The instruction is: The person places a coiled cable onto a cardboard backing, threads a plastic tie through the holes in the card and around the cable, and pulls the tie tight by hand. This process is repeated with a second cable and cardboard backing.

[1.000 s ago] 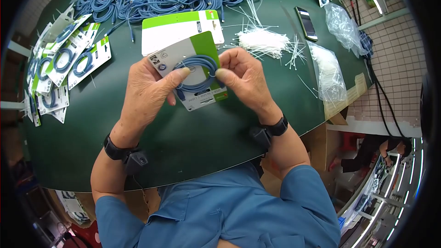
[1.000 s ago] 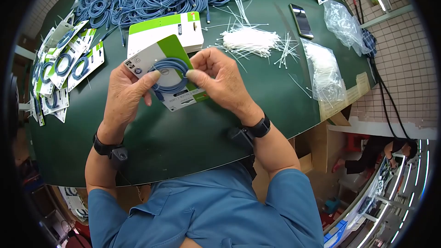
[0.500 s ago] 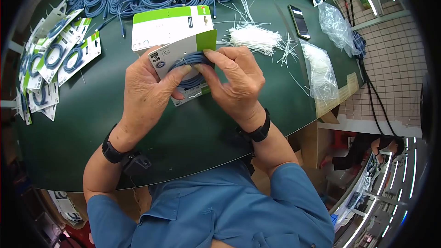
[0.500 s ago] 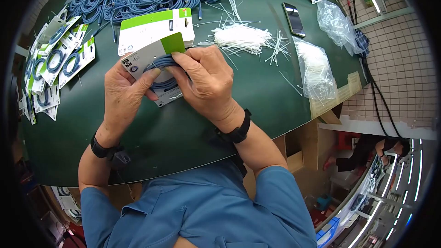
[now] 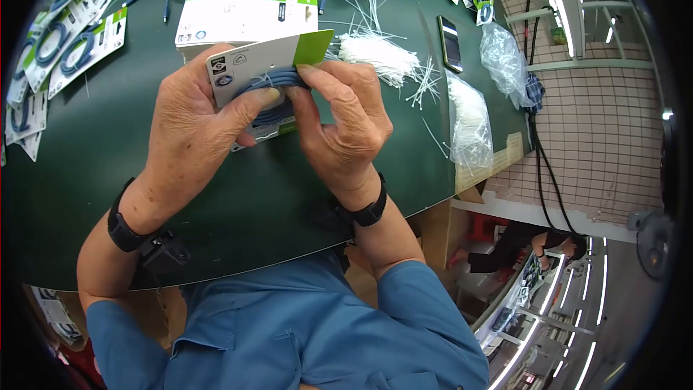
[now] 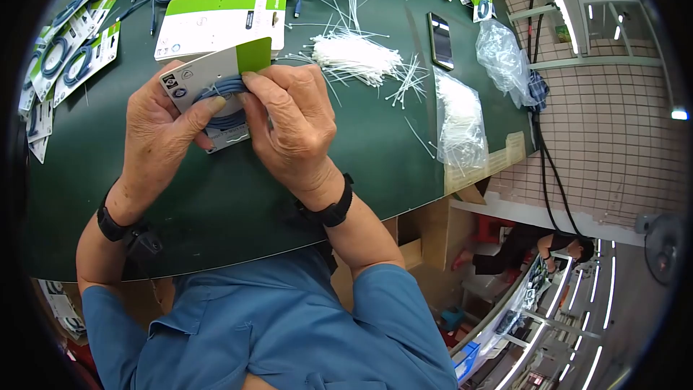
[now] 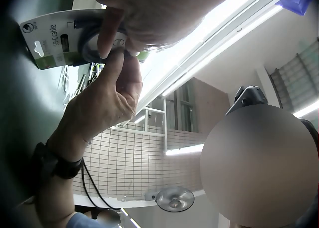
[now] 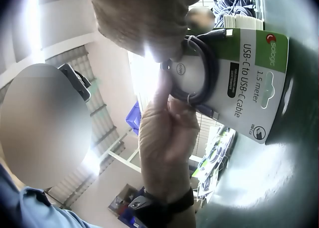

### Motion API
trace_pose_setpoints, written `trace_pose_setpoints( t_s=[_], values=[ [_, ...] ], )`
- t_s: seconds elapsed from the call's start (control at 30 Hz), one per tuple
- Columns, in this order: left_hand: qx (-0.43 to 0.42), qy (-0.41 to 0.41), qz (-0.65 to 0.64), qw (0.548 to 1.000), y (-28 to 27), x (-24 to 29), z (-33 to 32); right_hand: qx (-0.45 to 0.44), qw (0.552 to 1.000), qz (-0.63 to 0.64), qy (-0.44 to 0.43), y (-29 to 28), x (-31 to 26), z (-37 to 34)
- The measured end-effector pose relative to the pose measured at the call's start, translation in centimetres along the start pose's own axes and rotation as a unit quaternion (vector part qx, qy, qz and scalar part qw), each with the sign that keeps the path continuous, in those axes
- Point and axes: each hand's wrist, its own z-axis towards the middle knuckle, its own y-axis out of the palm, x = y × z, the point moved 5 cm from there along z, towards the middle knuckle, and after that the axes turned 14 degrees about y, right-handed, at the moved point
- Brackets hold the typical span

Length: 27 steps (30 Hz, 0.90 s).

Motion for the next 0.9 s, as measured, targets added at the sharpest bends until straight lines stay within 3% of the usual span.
trace_pose_setpoints(
  t_s=[0.3,0.4,0.5,0.53,0.6,0.73,0.9],
  values=[
    [0.013,-0.006,-0.028,1.0,-1.4,-0.8,1.1,-0.015,0.998,0.061,-0.018,-0.3,0.1,1.0],
    [0.022,-0.03,-0.063,0.997,-1.6,-0.8,1.4,-0.003,0.99,0.01,0.142,-1.7,4.1,1.3],
    [0.029,-0.043,-0.075,0.996,-1.9,-1.1,1.6,-0.077,0.95,-0.098,0.287,-2.9,9.2,0.9],
    [0.033,-0.047,-0.086,0.995,-2.2,-1.3,1.8,-0.072,0.949,-0.089,0.293,-3.4,10.5,0.8],
    [0.024,-0.057,-0.081,0.995,-2.6,-1.8,1.9,-0.117,0.909,-0.279,0.288,-3.7,12.4,0.2],
    [0.023,-0.071,-0.092,0.993,-3.0,-2.5,2.3,-0.162,0.87,-0.344,0.315,-3.3,13.0,-0.4],
    [0.032,-0.088,-0.09,0.992,-3.7,-3.1,2.0,-0.146,0.869,-0.33,0.338,-2.8,13.7,-0.8]
  ],
)
